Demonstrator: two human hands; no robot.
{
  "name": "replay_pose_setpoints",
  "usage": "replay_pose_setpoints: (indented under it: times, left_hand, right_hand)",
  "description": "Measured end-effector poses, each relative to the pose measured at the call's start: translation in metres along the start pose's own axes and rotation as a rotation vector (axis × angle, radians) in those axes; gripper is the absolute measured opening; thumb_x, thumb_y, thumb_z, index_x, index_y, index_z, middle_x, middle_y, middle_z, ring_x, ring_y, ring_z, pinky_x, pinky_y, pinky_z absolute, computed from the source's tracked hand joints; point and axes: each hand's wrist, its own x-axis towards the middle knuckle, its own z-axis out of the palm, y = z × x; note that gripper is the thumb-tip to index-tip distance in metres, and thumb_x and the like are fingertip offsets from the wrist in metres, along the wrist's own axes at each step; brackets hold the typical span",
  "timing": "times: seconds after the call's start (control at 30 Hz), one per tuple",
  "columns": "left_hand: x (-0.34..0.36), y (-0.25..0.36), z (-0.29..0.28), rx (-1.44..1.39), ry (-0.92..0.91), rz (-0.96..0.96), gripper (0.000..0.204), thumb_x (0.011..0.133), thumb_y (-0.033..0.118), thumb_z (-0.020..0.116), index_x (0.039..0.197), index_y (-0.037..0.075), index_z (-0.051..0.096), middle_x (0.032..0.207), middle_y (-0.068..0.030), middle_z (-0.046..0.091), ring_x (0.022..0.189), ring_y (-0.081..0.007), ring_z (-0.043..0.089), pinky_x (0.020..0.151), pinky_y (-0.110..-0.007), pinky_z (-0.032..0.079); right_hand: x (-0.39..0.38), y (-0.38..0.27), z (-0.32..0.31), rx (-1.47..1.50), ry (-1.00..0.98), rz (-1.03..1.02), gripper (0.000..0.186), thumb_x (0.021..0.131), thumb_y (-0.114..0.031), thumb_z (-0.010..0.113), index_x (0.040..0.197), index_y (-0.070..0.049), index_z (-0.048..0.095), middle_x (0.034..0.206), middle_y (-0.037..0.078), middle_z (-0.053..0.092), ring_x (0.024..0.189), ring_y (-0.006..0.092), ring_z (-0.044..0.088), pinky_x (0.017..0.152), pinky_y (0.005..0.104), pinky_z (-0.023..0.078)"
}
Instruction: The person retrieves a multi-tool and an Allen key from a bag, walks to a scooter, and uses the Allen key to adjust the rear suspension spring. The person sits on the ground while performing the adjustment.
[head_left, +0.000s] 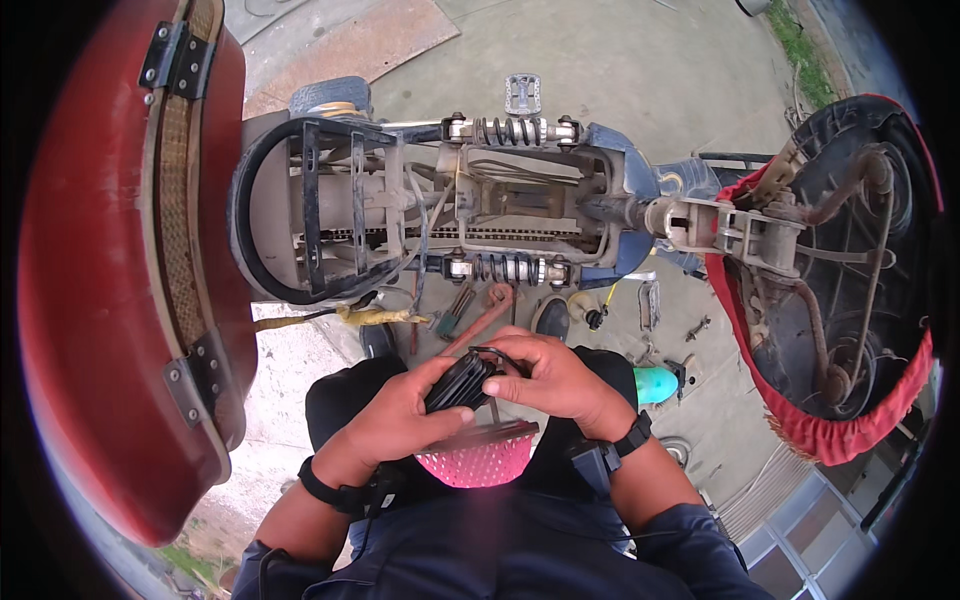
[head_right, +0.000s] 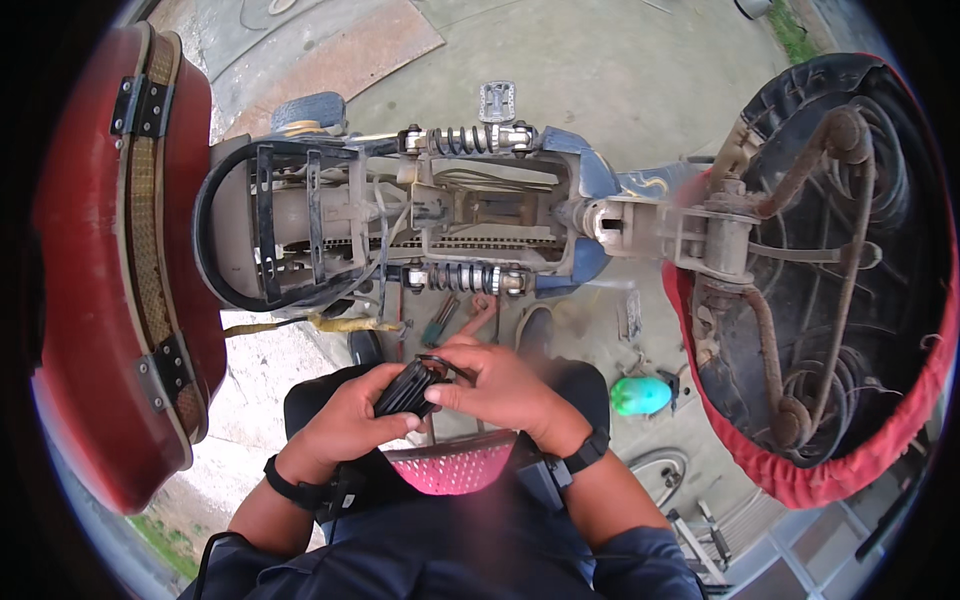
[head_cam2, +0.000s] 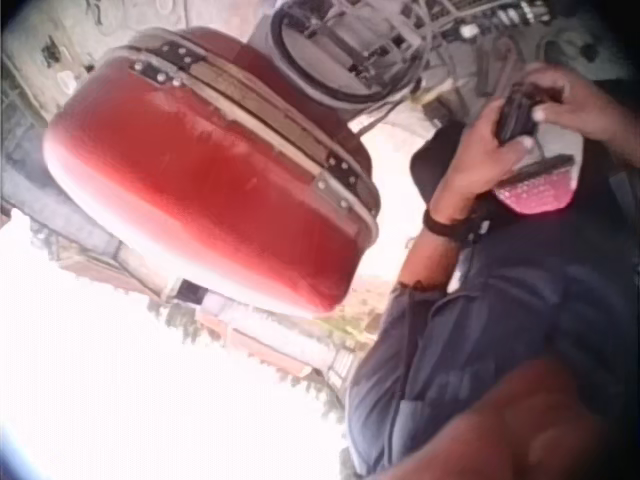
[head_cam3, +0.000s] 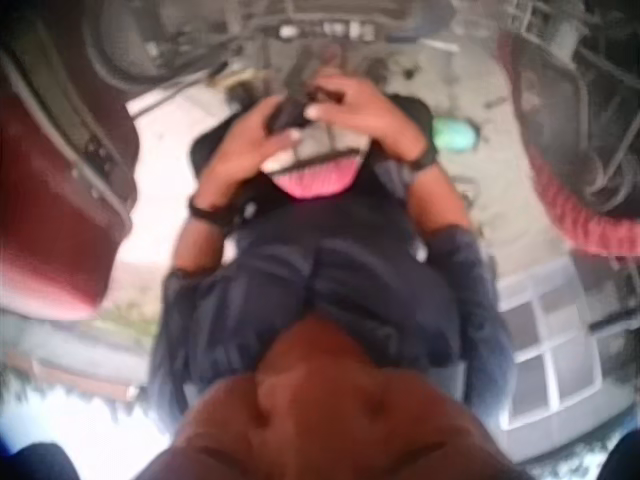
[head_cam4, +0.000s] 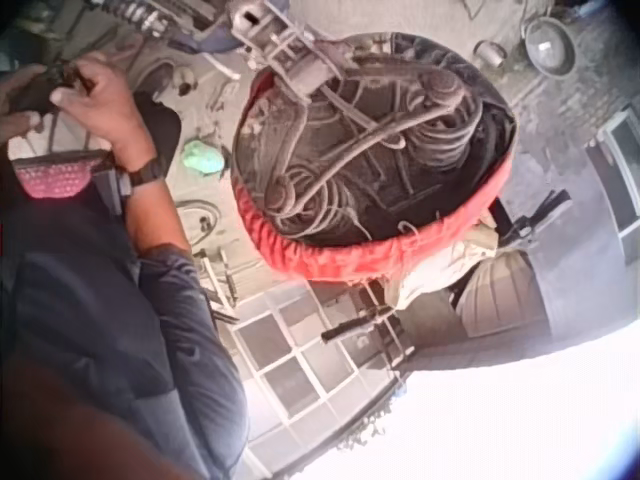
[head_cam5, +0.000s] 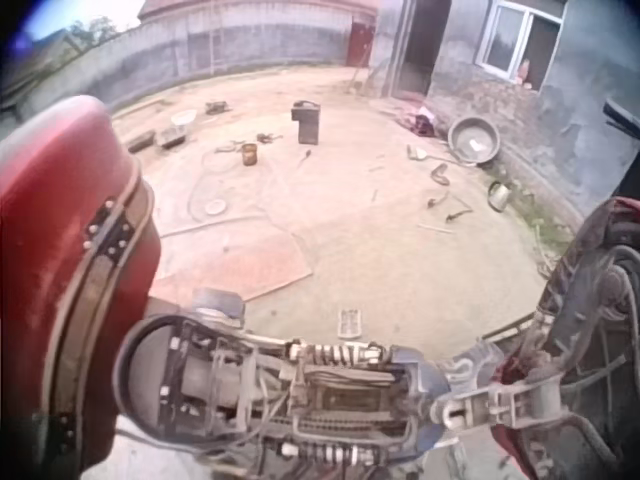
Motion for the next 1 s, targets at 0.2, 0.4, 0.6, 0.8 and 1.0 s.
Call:
replay_pose_setpoints:
  times: [0.2, 0.4, 0.6, 0.8, 1.0]
  left_hand:
    - [0.023, -0.023, -0.013, -0.035, -0.105, 0.124, 0.067, 0.089, -0.002, 0.065, 0.151, -0.001, 0.038, 0.120, -0.0090, 0.064, 0.101, -0.0132, 0.066, 0.084, -0.028, 0.053]
    - [0.027, -0.051, -0.015, -0.024, -0.079, 0.227, 0.065, 0.096, -0.001, 0.057, 0.155, -0.002, 0.031, 0.128, -0.0122, 0.062, 0.104, -0.0197, 0.072, 0.083, -0.029, 0.057]
    - [-0.011, -0.087, 0.015, 0.003, 0.052, 0.432, 0.063, 0.098, 0.002, 0.055, 0.157, 0.000, 0.032, 0.130, -0.0129, 0.061, 0.098, -0.0181, 0.072, 0.077, -0.028, 0.057]
    - [-0.054, -0.105, 0.042, 0.018, 0.097, 0.537, 0.062, 0.096, 0.000, 0.054, 0.155, -0.002, 0.034, 0.131, -0.0157, 0.062, 0.095, -0.0224, 0.072, 0.075, -0.029, 0.057]
    - [-0.083, -0.120, 0.053, 0.012, 0.127, 0.647, 0.060, 0.098, 0.002, 0.057, 0.154, -0.003, 0.036, 0.130, -0.0153, 0.062, 0.093, -0.0213, 0.072, 0.071, -0.027, 0.056]
  right_hand:
    - [0.011, 0.023, -0.004, 0.212, 0.005, 0.117, 0.039, 0.094, -0.021, 0.076, 0.120, 0.005, 0.066, 0.104, 0.005, 0.062, 0.083, 0.0106, 0.060, 0.072, 0.0263, 0.049]
    - [0.010, 0.046, 0.008, 0.243, 0.107, 0.058, 0.035, 0.096, -0.021, 0.074, 0.120, 0.002, 0.067, 0.090, 0.000, 0.062, 0.065, 0.0056, 0.052, 0.056, 0.0218, 0.042]
    - [-0.020, 0.046, 0.031, 0.161, 0.070, -0.018, 0.034, 0.099, -0.019, 0.069, 0.126, 0.002, 0.066, 0.102, 0.002, 0.070, 0.085, 0.0078, 0.062, 0.066, 0.0246, 0.051]
    - [-0.063, 0.035, 0.065, 0.087, 0.157, -0.149, 0.031, 0.098, -0.017, 0.069, 0.122, 0.003, 0.068, 0.107, 0.004, 0.071, 0.097, 0.0106, 0.063, 0.084, 0.0286, 0.053]
    - [-0.087, 0.018, 0.090, -0.120, 0.188, -0.268, 0.031, 0.097, -0.021, 0.069, 0.118, 0.002, 0.070, 0.105, 0.009, 0.071, 0.100, 0.0168, 0.065, 0.088, 0.0325, 0.052]
